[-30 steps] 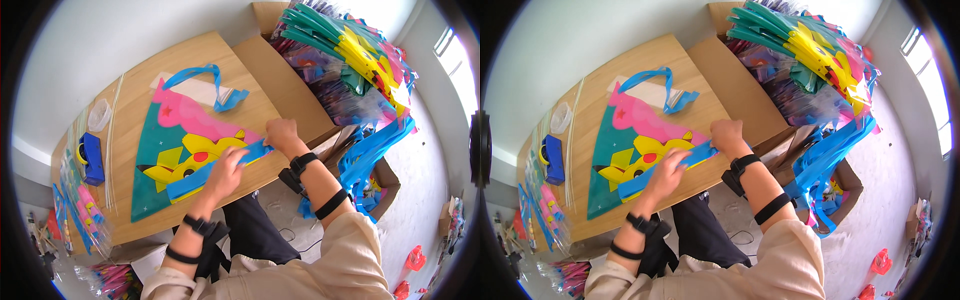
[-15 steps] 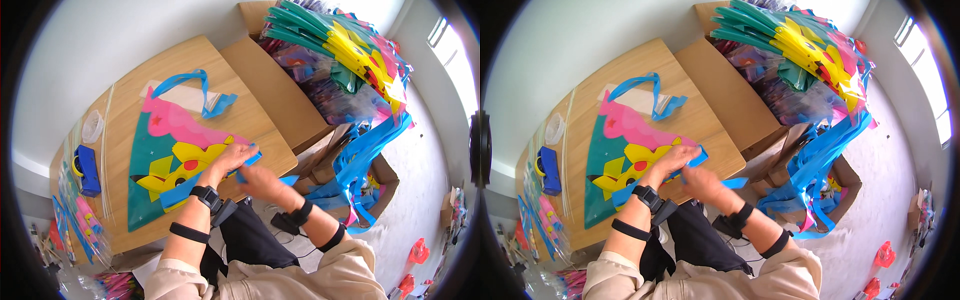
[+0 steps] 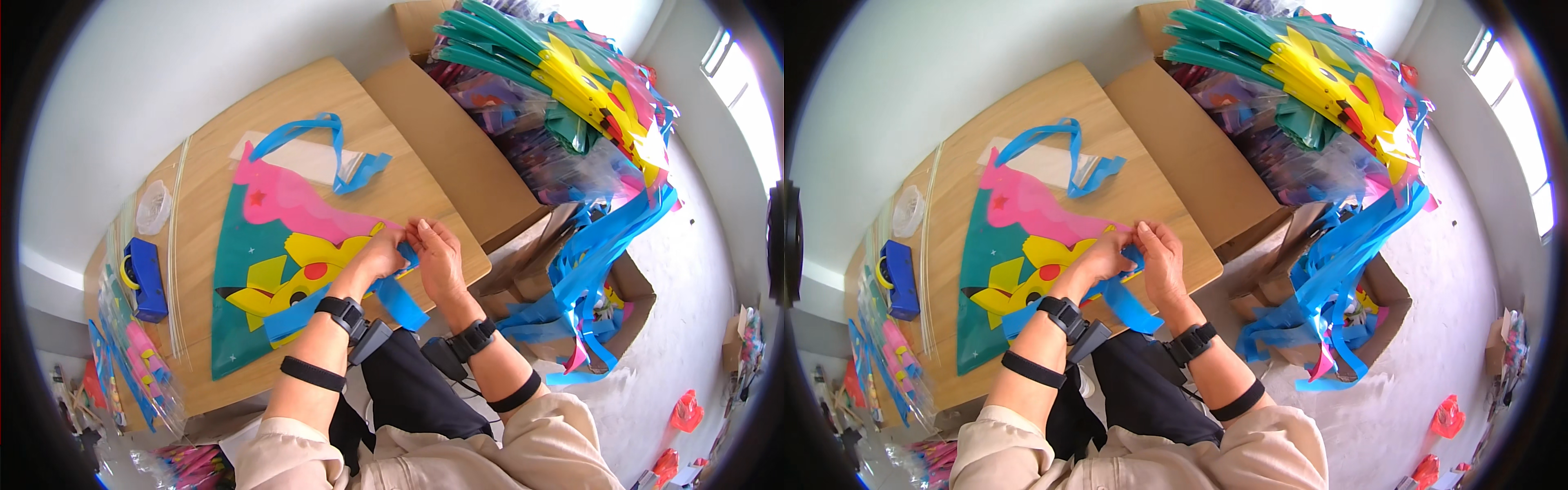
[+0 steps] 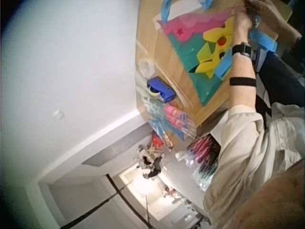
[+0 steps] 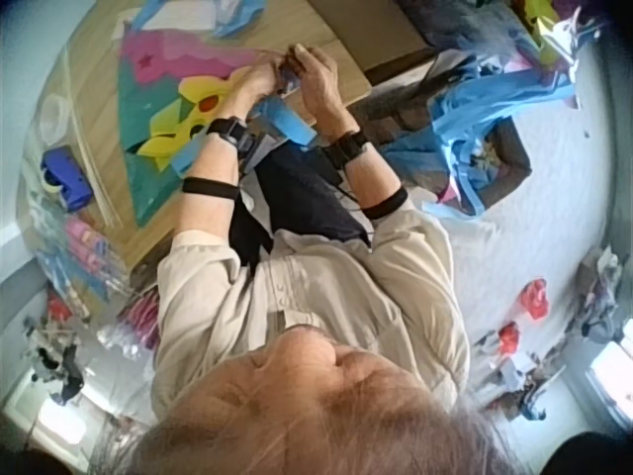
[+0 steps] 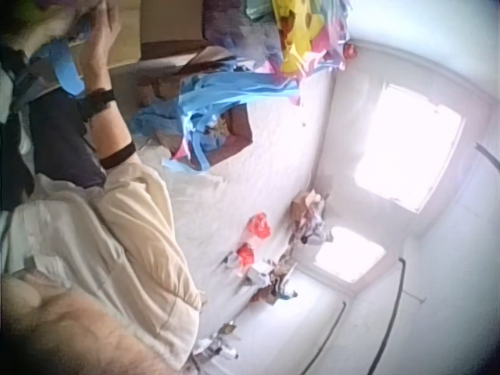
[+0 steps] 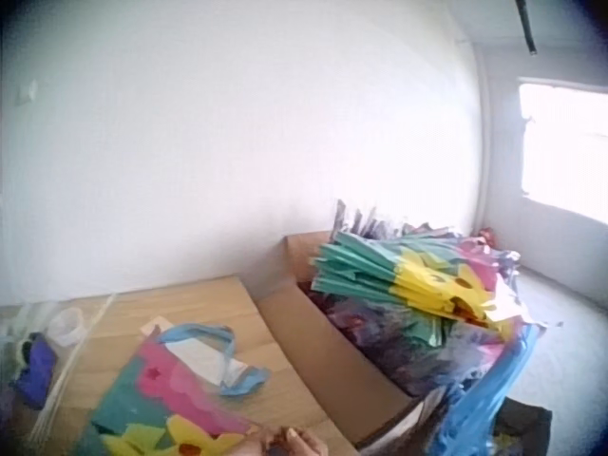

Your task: The recorder is folding, taping, and packaging colorful plastic kites at a workshop table.

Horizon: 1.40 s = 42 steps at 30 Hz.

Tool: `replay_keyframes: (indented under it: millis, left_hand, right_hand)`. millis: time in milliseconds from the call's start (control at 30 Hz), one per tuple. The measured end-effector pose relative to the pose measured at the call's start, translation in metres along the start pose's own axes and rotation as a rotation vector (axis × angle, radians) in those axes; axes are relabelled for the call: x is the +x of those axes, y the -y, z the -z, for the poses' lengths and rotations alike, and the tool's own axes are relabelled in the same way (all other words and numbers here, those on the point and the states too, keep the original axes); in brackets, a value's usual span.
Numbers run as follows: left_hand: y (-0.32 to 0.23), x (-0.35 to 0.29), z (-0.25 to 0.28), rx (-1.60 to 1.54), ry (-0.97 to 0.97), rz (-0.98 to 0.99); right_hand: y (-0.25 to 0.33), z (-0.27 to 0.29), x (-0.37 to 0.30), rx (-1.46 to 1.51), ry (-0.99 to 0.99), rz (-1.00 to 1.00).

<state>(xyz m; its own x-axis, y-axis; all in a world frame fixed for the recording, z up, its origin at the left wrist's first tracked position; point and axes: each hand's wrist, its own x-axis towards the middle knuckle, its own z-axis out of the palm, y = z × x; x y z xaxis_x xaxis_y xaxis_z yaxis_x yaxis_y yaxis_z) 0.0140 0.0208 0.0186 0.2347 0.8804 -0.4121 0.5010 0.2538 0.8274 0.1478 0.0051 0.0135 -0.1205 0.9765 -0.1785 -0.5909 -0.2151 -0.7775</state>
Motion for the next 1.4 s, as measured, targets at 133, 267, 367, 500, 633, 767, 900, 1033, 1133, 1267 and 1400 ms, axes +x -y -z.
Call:
replay_keyframes:
  millis: [133,267,367,500,633,767,900,1033,1133,1267,1400]
  left_hand:
    - [-0.002,-0.003,-0.004,-0.100,-0.048,-0.004]
    - [0.000,-0.020,0.008,-0.165,-0.056,0.023]
    - [0.005,-0.047,0.024,-0.119,-0.090,0.002]
    - [0.035,-0.112,0.062,-0.294,-0.155,0.000]
    - [0.059,-0.164,0.081,-0.357,-0.302,0.106]
    - [0.083,-0.194,0.080,-0.313,-0.483,0.212]
    - [0.102,-0.209,0.066,-0.293,-0.696,0.236]
    - [0.129,-0.215,0.052,-0.048,-0.850,0.227]
    - [0.129,-0.212,0.040,0.308,-0.941,0.315]
    - [0.127,-0.213,0.032,0.311,-1.001,0.362]
    - [0.117,-0.221,0.031,0.571,-1.102,0.083]
  right_hand:
    - [-0.026,0.009,0.007,0.046,-0.080,0.072]
    - [-0.031,0.006,0.006,-0.006,-0.114,0.062]
    - [-0.030,0.009,0.007,-0.035,-0.110,0.086]
    - [-0.031,0.009,0.002,-0.126,-0.004,0.094]
    - [-0.026,0.010,-0.001,-0.325,0.111,0.124]
    - [-0.027,0.005,-0.004,-0.637,0.170,0.272]
    - [-0.030,0.004,-0.004,-1.001,0.263,0.439]
    - [-0.033,-0.005,-0.012,-1.234,0.303,0.539]
    - [-0.032,-0.009,-0.015,-1.338,0.319,0.589]
    - [-0.032,-0.002,-0.011,-1.324,0.372,0.629]
    - [-0.022,0.008,-0.009,-1.308,0.495,0.614]
